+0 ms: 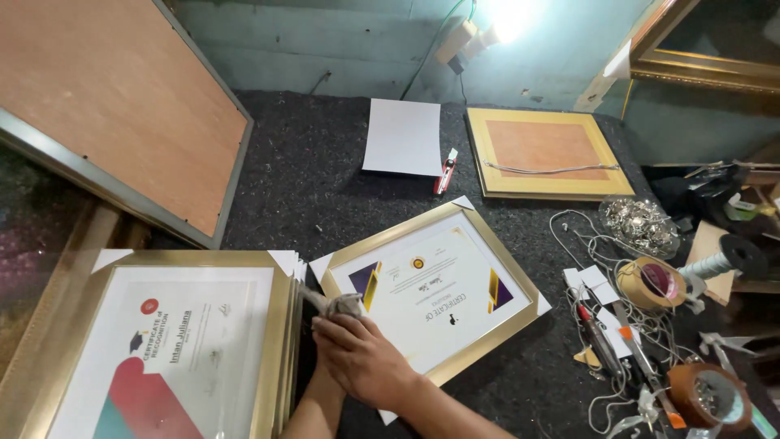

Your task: Assembling certificates into picture frames by cleaning the glass, inserting the document, and securing the backing with a point driver.

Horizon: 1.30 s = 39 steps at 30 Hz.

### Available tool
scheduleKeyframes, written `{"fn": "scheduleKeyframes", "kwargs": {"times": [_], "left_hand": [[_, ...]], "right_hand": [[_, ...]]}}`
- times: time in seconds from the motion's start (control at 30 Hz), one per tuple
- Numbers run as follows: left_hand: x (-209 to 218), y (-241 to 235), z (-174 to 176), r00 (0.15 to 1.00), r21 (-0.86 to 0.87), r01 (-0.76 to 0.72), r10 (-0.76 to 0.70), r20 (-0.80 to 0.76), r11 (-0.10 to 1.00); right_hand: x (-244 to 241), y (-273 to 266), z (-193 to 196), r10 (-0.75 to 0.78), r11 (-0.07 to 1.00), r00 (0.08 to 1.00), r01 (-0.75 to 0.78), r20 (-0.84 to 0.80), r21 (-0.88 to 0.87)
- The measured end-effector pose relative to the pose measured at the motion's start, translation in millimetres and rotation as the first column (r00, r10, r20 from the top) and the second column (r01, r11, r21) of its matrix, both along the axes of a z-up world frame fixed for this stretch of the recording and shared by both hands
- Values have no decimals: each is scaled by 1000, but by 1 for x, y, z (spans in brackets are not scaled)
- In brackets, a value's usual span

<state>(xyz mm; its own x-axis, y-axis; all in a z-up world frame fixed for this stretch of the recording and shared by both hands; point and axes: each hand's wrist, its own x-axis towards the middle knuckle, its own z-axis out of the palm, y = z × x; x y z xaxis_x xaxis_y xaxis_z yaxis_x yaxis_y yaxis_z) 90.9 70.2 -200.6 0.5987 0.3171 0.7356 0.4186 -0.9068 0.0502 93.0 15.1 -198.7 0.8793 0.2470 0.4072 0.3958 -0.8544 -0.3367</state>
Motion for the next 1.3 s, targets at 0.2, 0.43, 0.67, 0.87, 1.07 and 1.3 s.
{"fn": "scheduleKeyframes", "kwargs": {"times": [0.2, 0.43, 0.67, 0.87, 1.07, 1.3], "left_hand": [[23, 42, -15, 890, -231, -271, -334, 309, -934], [24, 41, -25, 862, -247, -246, -328, 386, -937], [27, 55, -76, 827, 48, -471, -422, 373, -881], [17, 42, -19, 857, -281, -270, -362, 366, -921], [13, 36, 5, 937, -262, -235, -291, 196, -936], [30, 41, -47, 859, -237, -251, -329, 392, -938]], "right_hand": [[-3, -113, 5, -88, 996, 989, 89, -115, 1], [-11, -99, 29, -475, 874, 751, 465, -459, -144], [-58, -7, 19, 438, 898, 860, -430, -262, 91], [-9, -154, -2, -518, 826, 778, 349, -354, -442], [-13, -103, 0, -521, 852, 795, 463, -309, -246], [-48, -13, 12, 388, 921, 906, -387, -171, 42]]}}
